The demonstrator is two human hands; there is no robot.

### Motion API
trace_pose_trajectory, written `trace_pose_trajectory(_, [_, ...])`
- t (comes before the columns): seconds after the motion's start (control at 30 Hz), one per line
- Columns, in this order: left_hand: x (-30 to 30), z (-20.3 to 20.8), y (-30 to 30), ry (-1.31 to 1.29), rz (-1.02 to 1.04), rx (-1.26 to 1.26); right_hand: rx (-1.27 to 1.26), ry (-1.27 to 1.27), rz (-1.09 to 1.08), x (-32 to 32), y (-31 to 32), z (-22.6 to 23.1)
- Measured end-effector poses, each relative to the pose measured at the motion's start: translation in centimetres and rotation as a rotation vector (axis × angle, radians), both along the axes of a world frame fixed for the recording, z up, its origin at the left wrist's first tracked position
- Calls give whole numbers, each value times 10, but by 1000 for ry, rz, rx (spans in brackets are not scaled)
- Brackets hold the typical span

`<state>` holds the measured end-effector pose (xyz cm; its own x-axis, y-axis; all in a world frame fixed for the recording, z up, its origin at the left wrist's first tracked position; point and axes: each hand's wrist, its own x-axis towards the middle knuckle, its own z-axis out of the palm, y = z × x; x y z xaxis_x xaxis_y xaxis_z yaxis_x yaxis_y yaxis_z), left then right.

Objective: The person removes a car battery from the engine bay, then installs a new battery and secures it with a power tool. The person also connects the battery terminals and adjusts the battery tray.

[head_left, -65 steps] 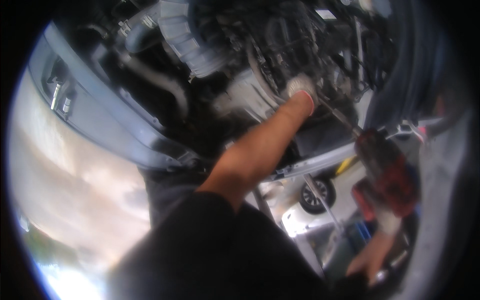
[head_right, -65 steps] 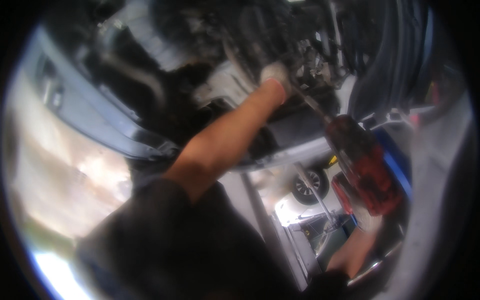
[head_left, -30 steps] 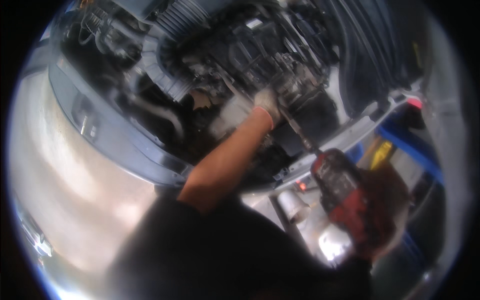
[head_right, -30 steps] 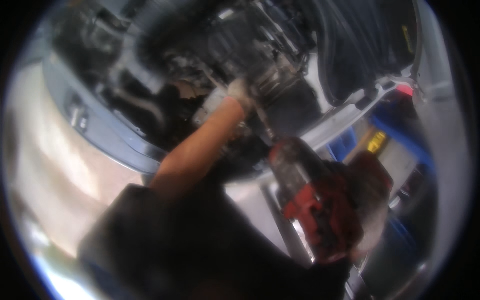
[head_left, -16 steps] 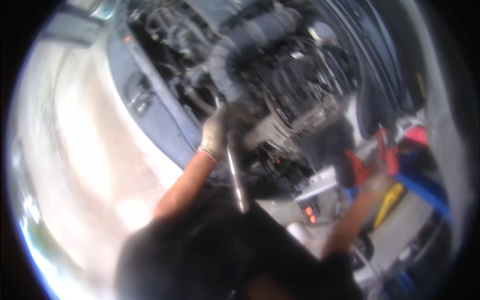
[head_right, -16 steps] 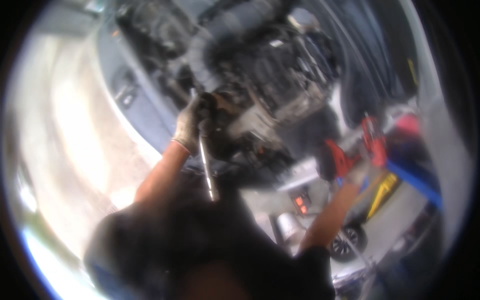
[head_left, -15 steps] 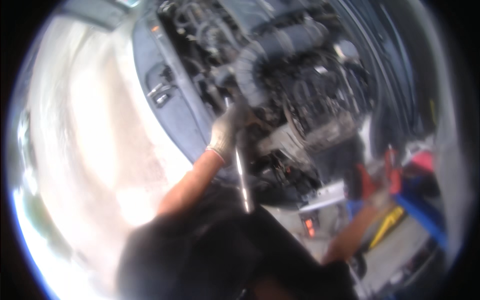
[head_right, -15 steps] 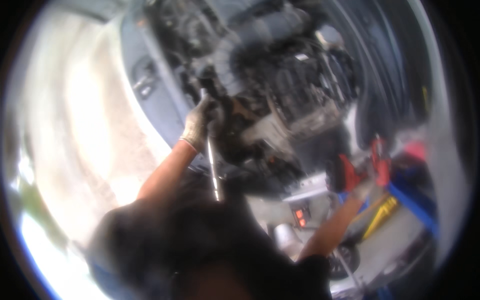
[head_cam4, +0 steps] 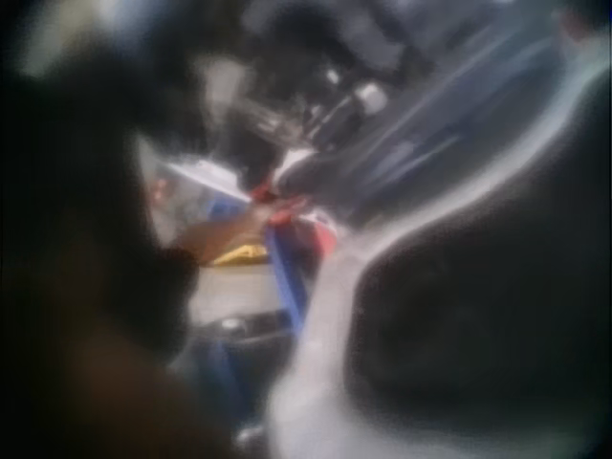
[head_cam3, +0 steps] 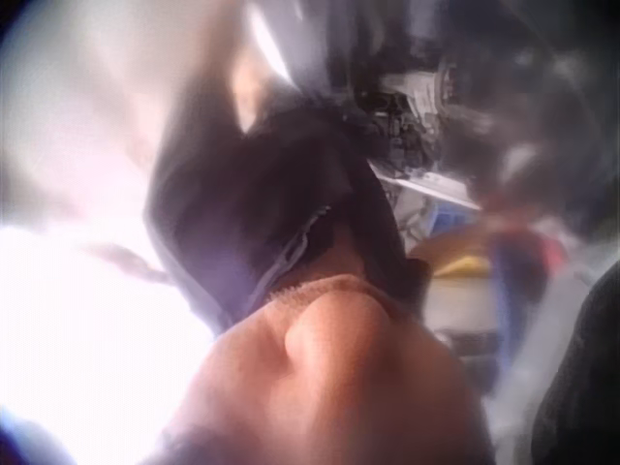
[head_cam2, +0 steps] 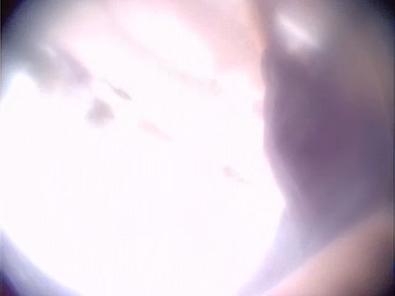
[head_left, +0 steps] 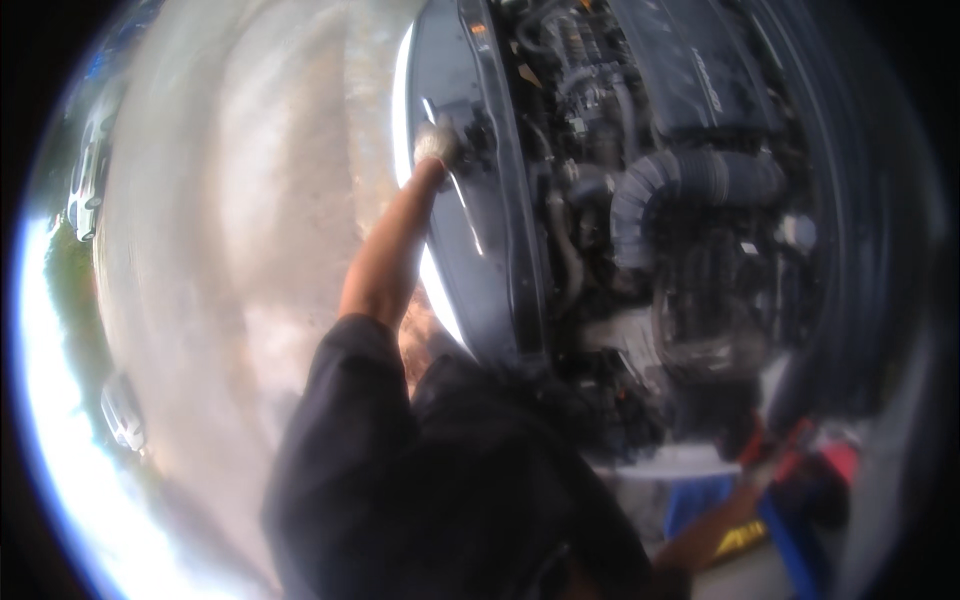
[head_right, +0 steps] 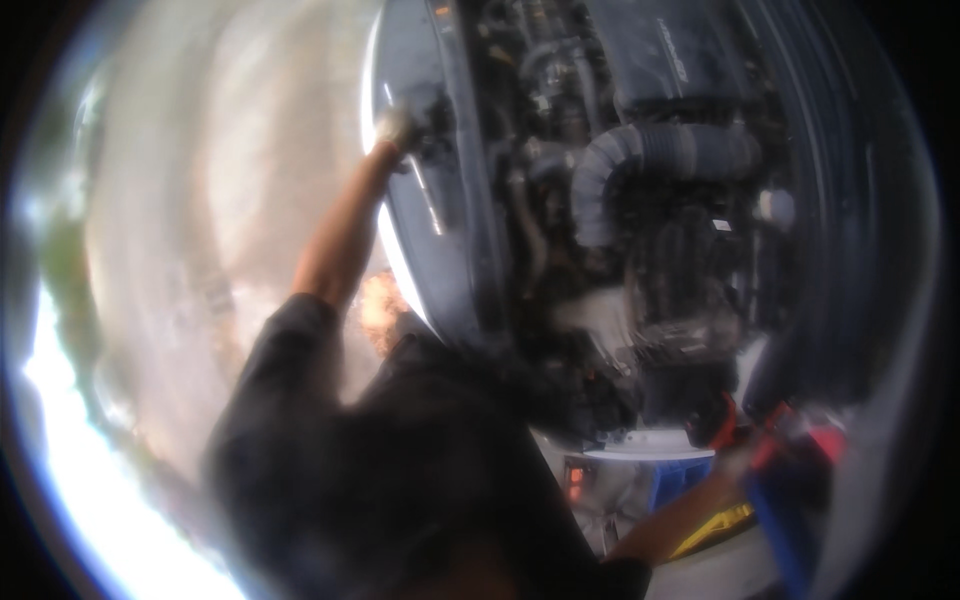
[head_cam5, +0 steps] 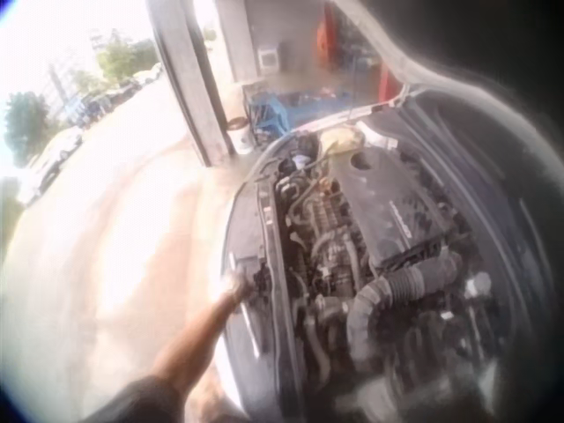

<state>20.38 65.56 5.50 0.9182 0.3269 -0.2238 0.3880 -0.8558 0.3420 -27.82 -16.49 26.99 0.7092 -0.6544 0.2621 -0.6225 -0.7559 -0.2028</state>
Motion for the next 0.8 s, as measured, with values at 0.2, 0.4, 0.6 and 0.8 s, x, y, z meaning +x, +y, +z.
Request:
trace_pose_trajectory(0.2, [21, -3, 3, 234, 17, -222, -79, 75, -80, -27, 16, -4])
trace_pose_trajectory(0.4, [-15, 70, -34, 42, 124, -236, -155, 136, -136, -49, 26, -28])
trace_pose_trajectory(0.6, [-61, 60, -36, -128, 96, -241, -256, 285, -165, -122, 62, -73])
trace_pose_trajectory(0.8, [-82, 31, -28, -234, -8, -216, -429, 633, -158, -202, 102, -125])
